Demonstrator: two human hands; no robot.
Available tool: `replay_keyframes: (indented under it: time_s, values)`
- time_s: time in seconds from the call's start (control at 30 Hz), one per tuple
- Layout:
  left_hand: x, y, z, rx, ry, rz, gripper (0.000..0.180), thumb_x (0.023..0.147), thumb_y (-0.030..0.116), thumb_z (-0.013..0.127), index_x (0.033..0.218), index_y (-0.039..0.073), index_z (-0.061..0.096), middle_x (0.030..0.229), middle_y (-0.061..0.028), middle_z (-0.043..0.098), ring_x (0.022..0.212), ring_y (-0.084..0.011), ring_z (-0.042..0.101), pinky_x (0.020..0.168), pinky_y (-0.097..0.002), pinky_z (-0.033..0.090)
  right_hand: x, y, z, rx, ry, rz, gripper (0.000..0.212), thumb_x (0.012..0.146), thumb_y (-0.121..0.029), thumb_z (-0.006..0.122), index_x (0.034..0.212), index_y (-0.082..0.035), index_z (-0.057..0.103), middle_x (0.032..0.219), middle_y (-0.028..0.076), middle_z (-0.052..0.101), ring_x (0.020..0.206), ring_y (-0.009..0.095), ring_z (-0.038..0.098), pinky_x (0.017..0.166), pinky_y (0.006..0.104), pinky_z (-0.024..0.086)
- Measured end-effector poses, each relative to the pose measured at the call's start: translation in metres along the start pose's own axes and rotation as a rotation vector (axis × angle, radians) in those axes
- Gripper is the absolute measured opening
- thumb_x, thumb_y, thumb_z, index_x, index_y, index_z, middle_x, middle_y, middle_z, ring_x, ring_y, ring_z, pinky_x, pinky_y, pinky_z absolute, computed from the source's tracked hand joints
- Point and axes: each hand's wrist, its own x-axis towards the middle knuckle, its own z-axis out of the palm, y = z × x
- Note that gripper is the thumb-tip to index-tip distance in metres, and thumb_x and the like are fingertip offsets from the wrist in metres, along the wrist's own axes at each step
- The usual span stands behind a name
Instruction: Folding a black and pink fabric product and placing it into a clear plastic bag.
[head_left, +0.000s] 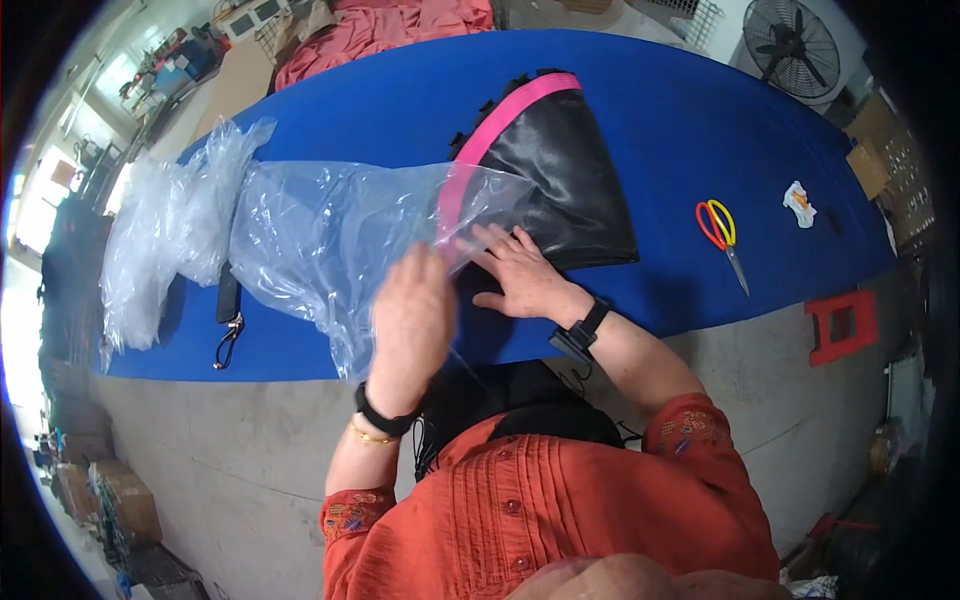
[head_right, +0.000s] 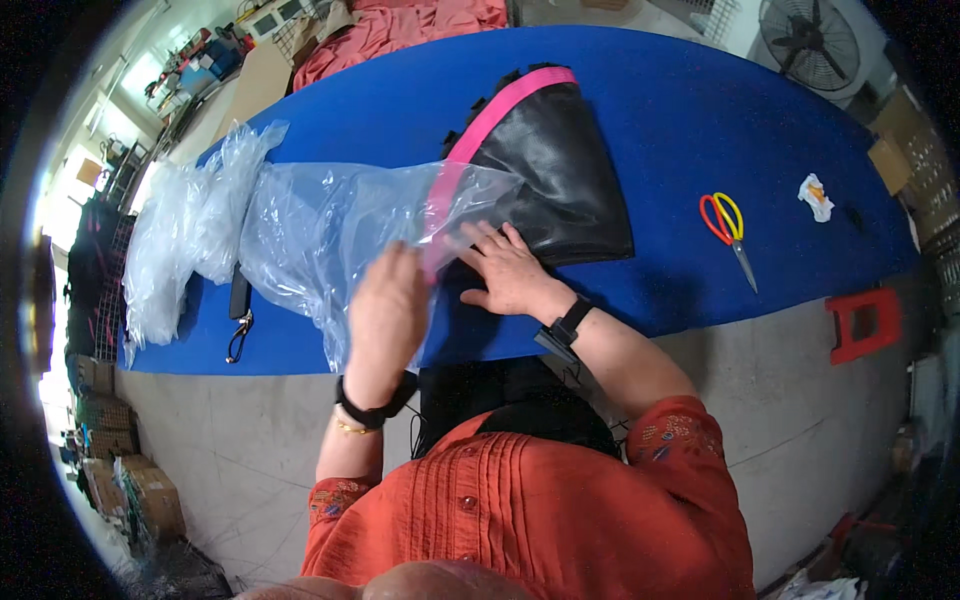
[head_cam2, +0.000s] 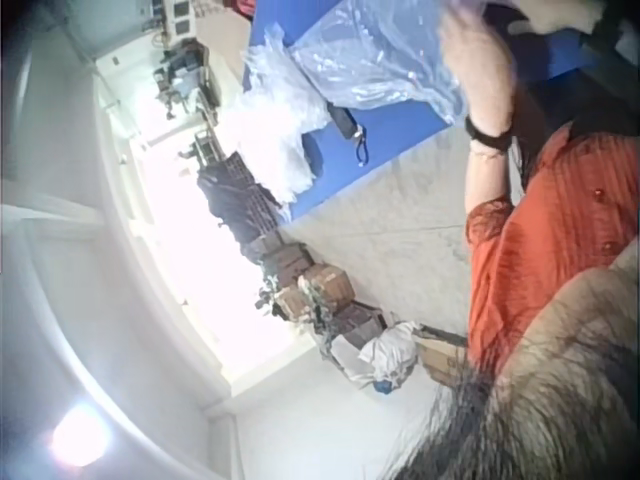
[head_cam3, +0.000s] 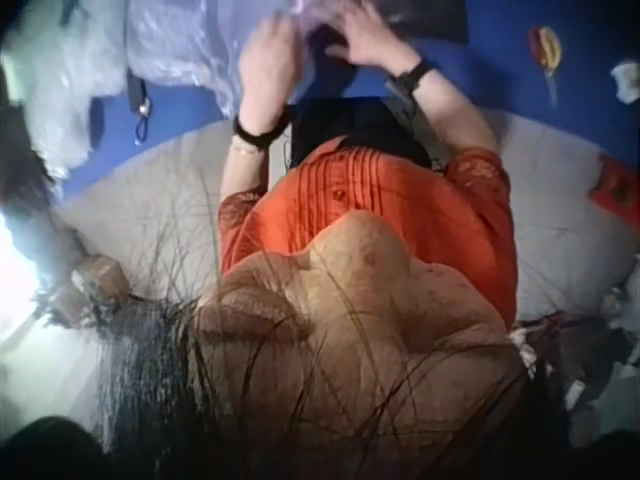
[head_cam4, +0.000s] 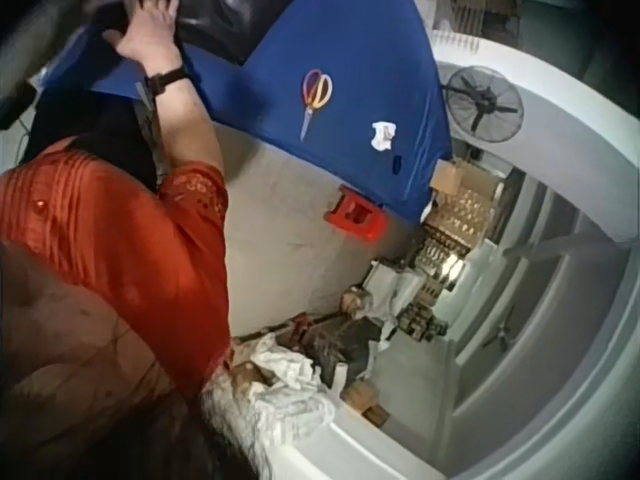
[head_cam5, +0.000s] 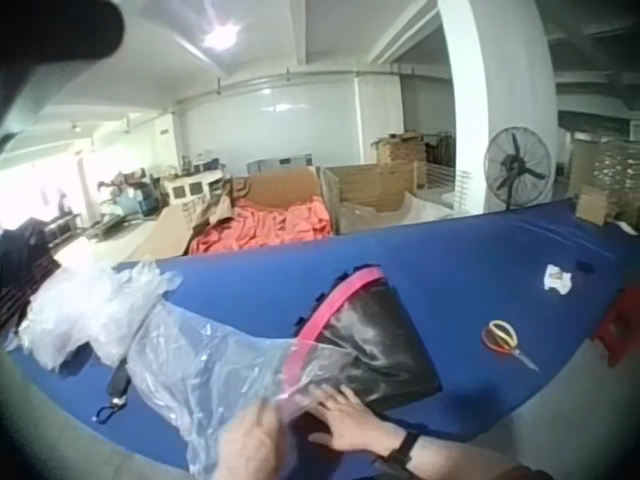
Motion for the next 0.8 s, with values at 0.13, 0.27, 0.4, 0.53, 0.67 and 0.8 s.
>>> replay_keyframes:
  time_s: [0.13,0.27,0.4,0.53,0.67,0.8]
  values:
    - [-0.002,0.009,0.057,-0.061,-0.093,0.127,0.047,0.087,0.008,0.065,0.133,0.003,0.056,0.145,-0.0202,0.055,0.127,-0.0386,0.058,0.1,-0.0443,0.052,0.002,0.004,0.008,0.016,0.031,-0.03,0.083,0.088,-0.048,0.074,0.157,-0.015,0.041,0.165,0.02,0.031,0.154,0.04,0.025,0.125,0.0592,0.016]
    - [-0.001,-0.003,0.075,0.066,-0.147,0.044,0.06,0.088,0.009,0.065,0.146,0.007,0.049,0.154,-0.018,0.048,0.141,-0.038,0.047,0.108,-0.0532,0.045,0.003,0.004,0.011,0.027,0.057,-0.018,0.086,0.086,-0.047,0.075,0.157,-0.013,0.04,0.165,0.019,0.031,0.155,0.038,0.025,0.126,0.0573,0.013]
    - [0.005,-0.014,0.076,0.071,-0.141,-0.097,0.054,0.092,0.012,0.065,0.144,0.006,0.052,0.153,-0.0184,0.049,0.14,-0.0405,0.048,0.107,-0.0521,0.047,-0.001,0.002,0.007,0.039,0.027,0.016,0.091,0.087,-0.045,0.074,0.163,-0.019,0.031,0.166,0.019,0.029,0.156,0.038,0.023,0.126,0.0571,0.012]
    - [0.009,-0.018,0.08,-0.018,-0.138,-0.079,0.053,0.089,0.009,0.069,0.139,0.004,0.053,0.149,-0.0209,0.05,0.132,-0.0419,0.054,0.101,-0.0467,0.053,-0.003,0.001,0.003,0.039,-0.027,0.004,0.091,0.088,-0.043,0.073,0.164,-0.02,0.028,0.168,0.019,0.027,0.157,0.037,0.02,0.127,0.0557,0.01]
    - [0.018,-0.023,0.078,-0.097,-0.227,-0.126,0.042,0.085,0.004,0.071,0.124,0.004,0.055,0.14,-0.0222,0.054,0.122,-0.0428,0.059,0.094,-0.0483,0.055,-0.016,0.019,-0.024,0.184,0.19,-0.084,0.055,0.087,-0.027,0.075,0.137,-0.009,0.062,0.143,0.02,0.058,0.136,0.038,0.052,0.114,0.0506,0.039]
    - [0.021,-0.024,0.07,-0.182,-0.17,-0.107,0.033,0.082,0.001,0.071,0.11,0.003,0.052,0.119,-0.0206,0.057,0.104,-0.0469,0.061,0.083,-0.0528,0.053,-0.044,0.049,-0.08,-0.007,0.694,0.214,0.033,0.086,-0.018,0.074,0.113,-0.002,0.067,0.119,0.018,0.069,0.114,0.04,0.064,0.095,0.0472,0.052]
